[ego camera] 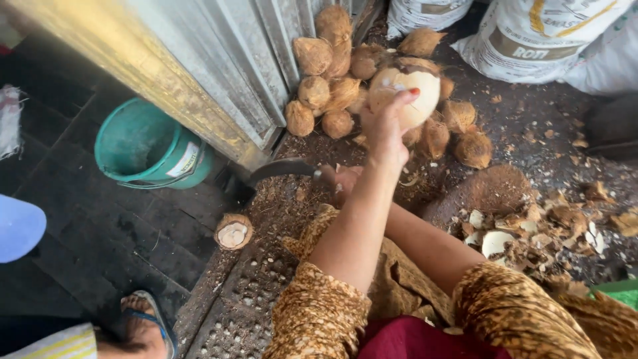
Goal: Peeling the outer husk of coconuts using a large knife while sitting on the floor.
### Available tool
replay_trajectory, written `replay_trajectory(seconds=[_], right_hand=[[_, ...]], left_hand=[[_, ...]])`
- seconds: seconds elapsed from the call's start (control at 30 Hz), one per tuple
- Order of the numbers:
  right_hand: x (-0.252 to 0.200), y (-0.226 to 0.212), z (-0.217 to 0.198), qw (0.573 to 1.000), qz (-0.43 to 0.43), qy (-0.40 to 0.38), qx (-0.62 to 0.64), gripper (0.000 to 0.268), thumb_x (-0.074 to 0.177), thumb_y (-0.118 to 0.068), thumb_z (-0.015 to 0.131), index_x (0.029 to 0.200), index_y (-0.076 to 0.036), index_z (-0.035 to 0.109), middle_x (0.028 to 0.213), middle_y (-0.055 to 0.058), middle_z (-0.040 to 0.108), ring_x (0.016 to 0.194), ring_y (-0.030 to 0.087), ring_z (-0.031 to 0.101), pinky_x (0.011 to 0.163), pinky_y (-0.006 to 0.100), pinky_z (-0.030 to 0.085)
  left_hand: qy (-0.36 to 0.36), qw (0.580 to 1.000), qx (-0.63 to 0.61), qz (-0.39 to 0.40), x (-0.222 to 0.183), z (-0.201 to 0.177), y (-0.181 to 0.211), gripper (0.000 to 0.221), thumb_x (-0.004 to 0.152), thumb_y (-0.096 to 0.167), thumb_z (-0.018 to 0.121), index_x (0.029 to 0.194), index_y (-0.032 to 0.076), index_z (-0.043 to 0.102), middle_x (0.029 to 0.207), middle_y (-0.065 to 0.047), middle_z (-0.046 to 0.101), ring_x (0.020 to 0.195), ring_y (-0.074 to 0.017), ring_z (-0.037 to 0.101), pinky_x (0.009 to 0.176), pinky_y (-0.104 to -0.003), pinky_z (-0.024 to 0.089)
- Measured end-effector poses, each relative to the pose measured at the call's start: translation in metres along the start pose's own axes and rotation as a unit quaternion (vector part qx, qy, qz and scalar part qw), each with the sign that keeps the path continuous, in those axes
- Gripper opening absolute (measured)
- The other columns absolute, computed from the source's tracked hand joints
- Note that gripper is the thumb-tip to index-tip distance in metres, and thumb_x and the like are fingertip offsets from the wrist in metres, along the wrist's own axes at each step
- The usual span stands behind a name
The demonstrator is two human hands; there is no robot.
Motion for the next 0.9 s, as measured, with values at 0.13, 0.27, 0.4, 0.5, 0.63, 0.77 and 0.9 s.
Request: replay_trajectory(seconds=[0.13, 0.27, 0.4, 0.5, 0.63, 0.77, 0.9], right_hand=[[-0.077, 0.064, 0.013, 0.990, 0.126, -0.016, 0.063, 0.061, 0.074, -0.049, 0.068, 0.125, -0.020, 0.050, 0.092, 0.009, 0.072, 0.093, 0.029, 0.073, 0.081, 0.046, 0.056], [-0.173, 0.111, 0.007, 0.947, 0.277, -0.037, 0.157, 0.063, 0.065, -0.062, 0.074, 0.119, -0.030, 0.065, 0.094, 0.007, 0.076, 0.101, 0.029, 0.073, 0.089, 0.047, 0.057], [-0.271, 0.111, -0.061, 0.882, 0.398, -0.092, 0.235, 0.072, 0.069, -0.049, 0.078, 0.136, -0.029, 0.063, 0.110, 0.018, 0.076, 0.112, 0.038, 0.069, 0.100, 0.051, 0.053], [-0.330, 0.121, -0.049, 0.823, 0.495, -0.072, 0.268, 0.073, 0.060, -0.055, 0.084, 0.130, -0.040, 0.067, 0.106, 0.012, 0.078, 0.109, 0.033, 0.072, 0.094, 0.048, 0.056], [-0.364, 0.131, 0.035, 0.703, 0.577, 0.045, 0.412, 0.071, 0.059, -0.049, 0.091, 0.125, -0.032, 0.073, 0.085, 0.013, 0.080, 0.086, 0.033, 0.077, 0.075, 0.049, 0.058], [-0.341, 0.116, 0.067, 0.545, 0.561, 0.222, 0.582, 0.048, 0.071, -0.022, 0.084, 0.114, -0.005, 0.070, 0.057, 0.020, 0.063, 0.045, 0.031, 0.064, 0.043, 0.042, 0.050], [-0.335, 0.131, 0.113, 0.660, 0.604, 0.093, 0.438, 0.067, 0.072, -0.037, 0.079, 0.132, -0.014, 0.060, 0.111, 0.028, 0.069, 0.112, 0.047, 0.065, 0.091, 0.058, 0.051]], left_hand=[[0.007, 1.000, -0.011, 0.002, -0.006, 0.004, 0.008, 0.109, 0.052, 0.011, 0.088, 0.145, -0.002, 0.034, 0.131, -0.027, 0.043, 0.125, -0.0371, 0.047, 0.095, -0.057, 0.047], [-0.001, 0.999, -0.038, 0.003, 0.007, 0.005, -0.009, 0.105, 0.054, 0.009, 0.089, 0.143, -0.003, 0.035, 0.130, -0.028, 0.043, 0.122, -0.0369, 0.048, 0.091, -0.057, 0.048], [-0.014, 0.999, -0.025, -0.021, 0.002, 0.005, -0.021, 0.102, 0.056, 0.010, 0.091, 0.143, 0.002, 0.037, 0.132, -0.026, 0.043, 0.124, -0.0389, 0.047, 0.093, -0.064, 0.047], [-0.012, 0.999, -0.012, -0.034, 0.009, 0.006, -0.040, 0.102, 0.054, 0.009, 0.092, 0.142, 0.004, 0.040, 0.130, -0.025, 0.045, 0.123, -0.0389, 0.048, 0.092, -0.065, 0.047], [-0.021, 0.999, 0.006, -0.044, -0.001, 0.013, -0.056, 0.099, 0.055, 0.010, 0.092, 0.139, 0.005, 0.042, 0.131, -0.025, 0.045, 0.124, -0.0399, 0.047, 0.094, -0.067, 0.046], [-0.038, 0.997, 0.015, -0.062, -0.003, 0.016, -0.071, 0.102, 0.054, 0.012, 0.093, 0.140, 0.004, 0.040, 0.131, -0.027, 0.044, 0.125, -0.0413, 0.046, 0.093, -0.068, 0.046], [-0.055, 0.994, 0.039, -0.089, 0.000, 0.014, -0.078, 0.103, 0.054, 0.012, 0.094, 0.140, 0.005, 0.038, 0.133, -0.026, 0.042, 0.128, -0.0435, 0.045, 0.096, -0.067, 0.048]])
Point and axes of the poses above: each hand's wrist, its own x-axis towards the middle knuckle, its own z-axis out of the palm, y = z × x, the point moved 4 cm from there along x, towards the middle knuckle
